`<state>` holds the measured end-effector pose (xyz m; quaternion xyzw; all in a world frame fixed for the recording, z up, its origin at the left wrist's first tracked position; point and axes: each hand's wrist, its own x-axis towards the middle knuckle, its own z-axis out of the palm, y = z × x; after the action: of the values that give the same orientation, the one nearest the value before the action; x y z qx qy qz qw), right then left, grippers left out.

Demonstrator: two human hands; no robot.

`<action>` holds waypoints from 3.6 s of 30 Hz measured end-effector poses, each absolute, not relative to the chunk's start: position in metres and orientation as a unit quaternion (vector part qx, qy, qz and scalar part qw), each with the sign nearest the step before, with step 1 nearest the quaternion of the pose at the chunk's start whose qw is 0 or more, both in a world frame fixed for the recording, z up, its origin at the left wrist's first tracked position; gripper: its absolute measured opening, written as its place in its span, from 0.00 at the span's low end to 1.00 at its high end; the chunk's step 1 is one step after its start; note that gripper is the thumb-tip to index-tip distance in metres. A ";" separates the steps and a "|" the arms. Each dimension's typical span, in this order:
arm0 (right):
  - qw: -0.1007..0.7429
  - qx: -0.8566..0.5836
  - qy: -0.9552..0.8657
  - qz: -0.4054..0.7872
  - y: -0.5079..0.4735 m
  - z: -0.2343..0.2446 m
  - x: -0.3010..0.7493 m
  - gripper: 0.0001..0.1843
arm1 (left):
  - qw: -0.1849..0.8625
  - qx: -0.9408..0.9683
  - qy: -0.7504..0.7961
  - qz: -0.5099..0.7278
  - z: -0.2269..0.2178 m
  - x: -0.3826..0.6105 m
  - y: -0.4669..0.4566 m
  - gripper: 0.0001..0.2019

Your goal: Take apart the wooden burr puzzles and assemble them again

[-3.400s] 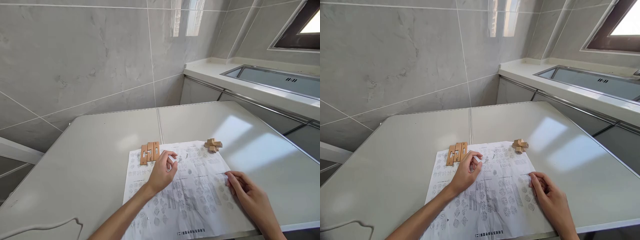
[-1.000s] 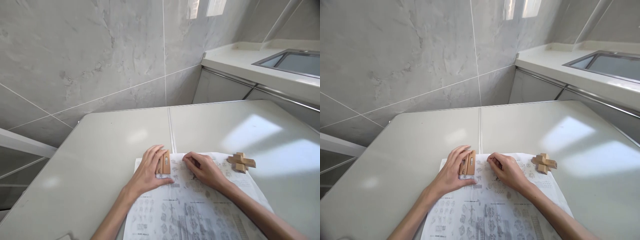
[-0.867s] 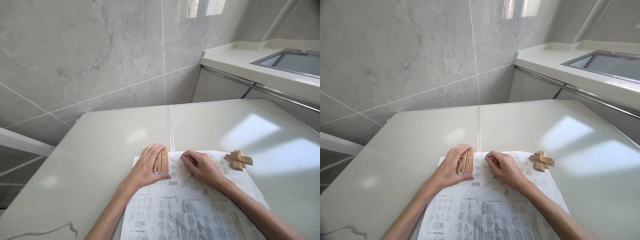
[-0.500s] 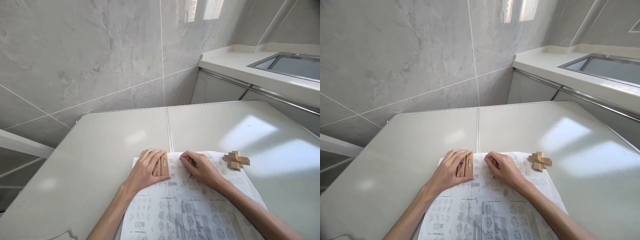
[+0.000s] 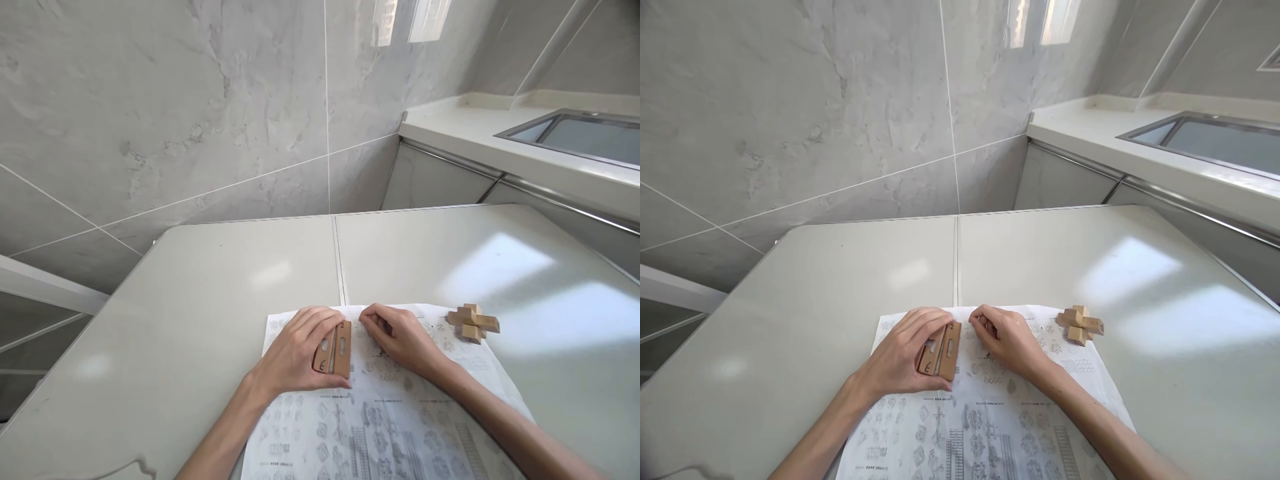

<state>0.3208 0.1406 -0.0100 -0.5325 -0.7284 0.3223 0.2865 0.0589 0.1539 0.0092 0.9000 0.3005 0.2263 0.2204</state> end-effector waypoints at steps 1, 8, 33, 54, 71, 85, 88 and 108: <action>0.284 -0.533 -0.731 0.319 0.141 -0.010 0.321 0.17 | 0.207 0.898 0.307 0.239 0.009 0.058 0.154 0.42; 0.293 -0.493 -0.782 0.244 0.133 -0.015 0.319 0.07 | 0.082 0.865 0.408 0.279 0.011 0.048 0.156 0.06; 0.383 -0.505 -0.729 0.259 0.127 -0.021 0.319 0.30 | 0.048 0.891 0.384 0.237 0.011 0.056 0.145 0.18; 0.461 -0.466 -0.667 0.354 0.129 -0.018 0.328 0.25 | 0.175 0.813 0.471 0.294 0.007 0.077 0.130 0.17; 0.477 -0.343 -0.492 0.643 0.132 -0.022 0.336 0.36 | 0.708 0.484 0.410 0.311 0.025 0.093 0.120 0.20; 0.455 -0.345 -0.559 0.601 0.132 -0.018 0.333 0.37 | 0.715 0.485 0.413 0.288 0.025 0.089 0.122 0.22; 0.439 -0.356 -0.573 0.593 0.132 -0.018 0.333 0.39 | 0.711 0.494 0.418 0.275 0.024 0.085 0.123 0.23; 0.418 -0.340 -0.583 0.608 0.128 -0.020 0.334 0.35 | 0.716 0.507 0.424 0.226 0.031 0.068 0.135 0.24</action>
<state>0.3345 0.1282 -0.0202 -0.3405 -0.5828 0.6077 0.4185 0.0678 0.1348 0.0306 0.5066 0.4243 0.2255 0.7159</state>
